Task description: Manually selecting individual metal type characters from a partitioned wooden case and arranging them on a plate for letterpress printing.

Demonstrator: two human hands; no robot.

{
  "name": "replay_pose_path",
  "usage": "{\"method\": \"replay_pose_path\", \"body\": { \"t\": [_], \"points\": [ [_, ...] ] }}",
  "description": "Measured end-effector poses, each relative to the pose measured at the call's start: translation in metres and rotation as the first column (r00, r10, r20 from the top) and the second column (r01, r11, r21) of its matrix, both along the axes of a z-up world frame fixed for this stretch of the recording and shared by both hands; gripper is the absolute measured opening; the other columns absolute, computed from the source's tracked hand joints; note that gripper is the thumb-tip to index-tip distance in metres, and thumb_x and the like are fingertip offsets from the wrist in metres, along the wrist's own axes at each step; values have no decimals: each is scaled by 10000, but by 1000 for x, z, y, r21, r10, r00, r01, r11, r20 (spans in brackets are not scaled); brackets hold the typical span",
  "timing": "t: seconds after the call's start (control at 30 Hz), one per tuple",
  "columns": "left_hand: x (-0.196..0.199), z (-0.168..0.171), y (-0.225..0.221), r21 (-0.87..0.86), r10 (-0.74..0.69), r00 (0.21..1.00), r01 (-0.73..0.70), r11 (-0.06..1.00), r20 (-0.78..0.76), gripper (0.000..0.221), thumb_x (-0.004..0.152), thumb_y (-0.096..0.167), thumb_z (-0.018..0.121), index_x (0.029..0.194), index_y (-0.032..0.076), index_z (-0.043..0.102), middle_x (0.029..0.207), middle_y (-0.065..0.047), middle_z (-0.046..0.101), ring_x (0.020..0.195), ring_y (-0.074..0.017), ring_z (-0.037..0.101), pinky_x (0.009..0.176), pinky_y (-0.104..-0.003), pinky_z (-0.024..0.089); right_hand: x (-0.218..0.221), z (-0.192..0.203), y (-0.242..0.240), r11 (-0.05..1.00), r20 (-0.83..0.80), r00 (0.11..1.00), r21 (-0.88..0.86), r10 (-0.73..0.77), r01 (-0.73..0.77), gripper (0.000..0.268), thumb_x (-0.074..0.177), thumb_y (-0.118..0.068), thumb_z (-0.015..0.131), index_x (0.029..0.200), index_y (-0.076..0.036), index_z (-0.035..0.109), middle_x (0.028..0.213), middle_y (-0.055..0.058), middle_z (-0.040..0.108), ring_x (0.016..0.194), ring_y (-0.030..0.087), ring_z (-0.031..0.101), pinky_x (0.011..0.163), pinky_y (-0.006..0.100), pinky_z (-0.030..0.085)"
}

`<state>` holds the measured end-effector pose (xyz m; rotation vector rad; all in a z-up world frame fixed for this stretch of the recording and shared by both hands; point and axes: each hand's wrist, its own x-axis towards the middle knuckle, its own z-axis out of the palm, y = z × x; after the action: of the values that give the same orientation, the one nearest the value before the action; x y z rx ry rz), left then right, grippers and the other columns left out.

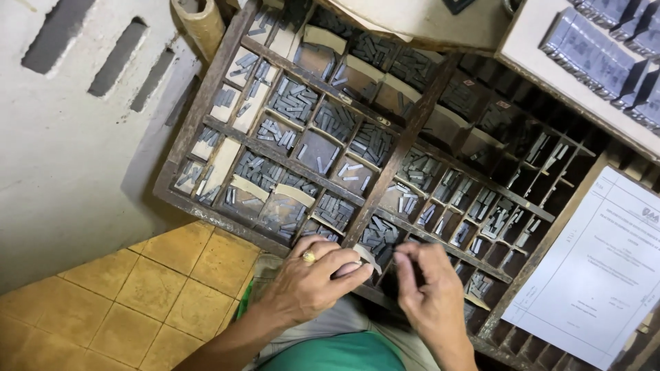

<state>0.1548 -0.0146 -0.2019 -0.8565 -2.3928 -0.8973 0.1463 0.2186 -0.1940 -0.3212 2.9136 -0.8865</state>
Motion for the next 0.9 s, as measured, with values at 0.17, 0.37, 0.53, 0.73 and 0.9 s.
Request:
{"method": "replay_pose_path", "body": {
  "t": [0.17,0.37,0.53,0.73,0.9],
  "points": [
    [8,-29,7,-188,-7,993,29,982,116,190,962,205,747,1097,73,725,1175,-88,620,1012,-249,563,836,-428,548,7,-12,4,997,-145,987,-21,69,-73,361,973,-284,611,1247,-61,680,810,12,536,620,100,475,386,201,456],
    [9,-24,17,-401,44,981,36,915,187,248,943,153,654,1171,104,737,1250,-104,648,1100,-279,605,845,-430,502,5,11,-15,910,-132,988,415,75,-13,457,928,-467,641,1267,-168,706,793,2,499,605,166,556,262,339,395],
    [9,-20,20,-466,42,974,69,882,222,244,930,137,660,1156,94,740,1244,-106,649,1100,-266,603,811,-430,504,-1,15,-3,998,326,945,-48,-17,34,120,904,-287,705,962,-182,709,899,-19,664,718,106,636,600,235,615],
    [11,-26,25,-447,19,952,126,886,306,244,885,98,709,1123,62,746,1248,-139,644,1164,-302,594,849,-487,528,15,30,27,735,287,864,-456,-413,502,214,888,-84,741,1082,-11,685,859,92,691,645,175,676,584,261,610],
    [6,-15,25,-500,22,965,116,859,262,235,884,137,701,1110,103,756,1190,-106,652,1106,-269,596,837,-448,500,35,9,48,598,363,808,-545,-464,588,193,897,-9,736,1078,-12,670,832,127,715,680,188,686,650,267,615]
  ]
}}
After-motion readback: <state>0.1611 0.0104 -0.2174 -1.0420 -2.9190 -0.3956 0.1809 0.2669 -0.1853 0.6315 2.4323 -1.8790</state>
